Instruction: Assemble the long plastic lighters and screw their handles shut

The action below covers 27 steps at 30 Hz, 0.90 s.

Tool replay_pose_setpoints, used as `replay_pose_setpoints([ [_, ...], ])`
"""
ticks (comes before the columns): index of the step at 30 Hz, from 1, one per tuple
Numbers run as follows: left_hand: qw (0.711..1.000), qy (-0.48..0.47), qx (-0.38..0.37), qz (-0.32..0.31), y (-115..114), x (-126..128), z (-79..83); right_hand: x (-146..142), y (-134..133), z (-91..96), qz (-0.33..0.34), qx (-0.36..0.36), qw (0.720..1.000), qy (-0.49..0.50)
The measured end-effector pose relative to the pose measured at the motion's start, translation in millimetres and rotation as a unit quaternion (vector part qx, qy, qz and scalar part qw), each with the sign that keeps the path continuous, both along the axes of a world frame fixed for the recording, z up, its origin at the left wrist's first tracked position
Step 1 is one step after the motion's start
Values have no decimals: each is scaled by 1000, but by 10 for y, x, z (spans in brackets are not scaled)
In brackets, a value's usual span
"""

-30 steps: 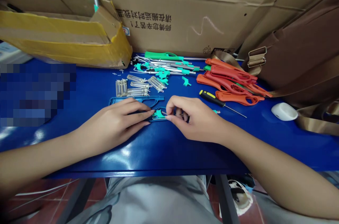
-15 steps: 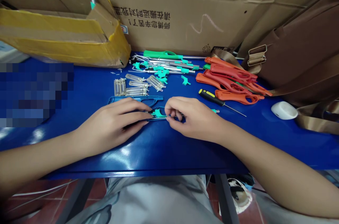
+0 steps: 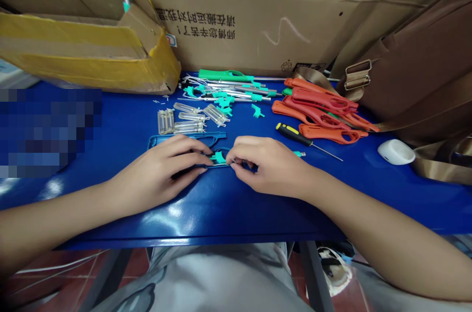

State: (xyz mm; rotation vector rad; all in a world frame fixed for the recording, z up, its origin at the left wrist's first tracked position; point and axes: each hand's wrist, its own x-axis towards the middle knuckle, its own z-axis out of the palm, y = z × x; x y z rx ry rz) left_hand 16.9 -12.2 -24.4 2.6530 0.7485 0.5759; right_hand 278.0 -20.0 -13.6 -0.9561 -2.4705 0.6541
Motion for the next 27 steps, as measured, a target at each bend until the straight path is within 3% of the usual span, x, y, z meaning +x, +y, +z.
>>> replay_pose_setpoints([
  [8, 1000, 0, -1, -3, 4, 0, -18, 1, 1, -1, -4, 8, 1000, -12],
  [19, 984, 85, 151, -38, -13, -36, 42, -8, 3, -39, -13, 16, 1000, 8],
  [27, 985, 65, 155, -42, -8, -78, 7, -2, 4, -46, -16, 5, 1000, 9],
])
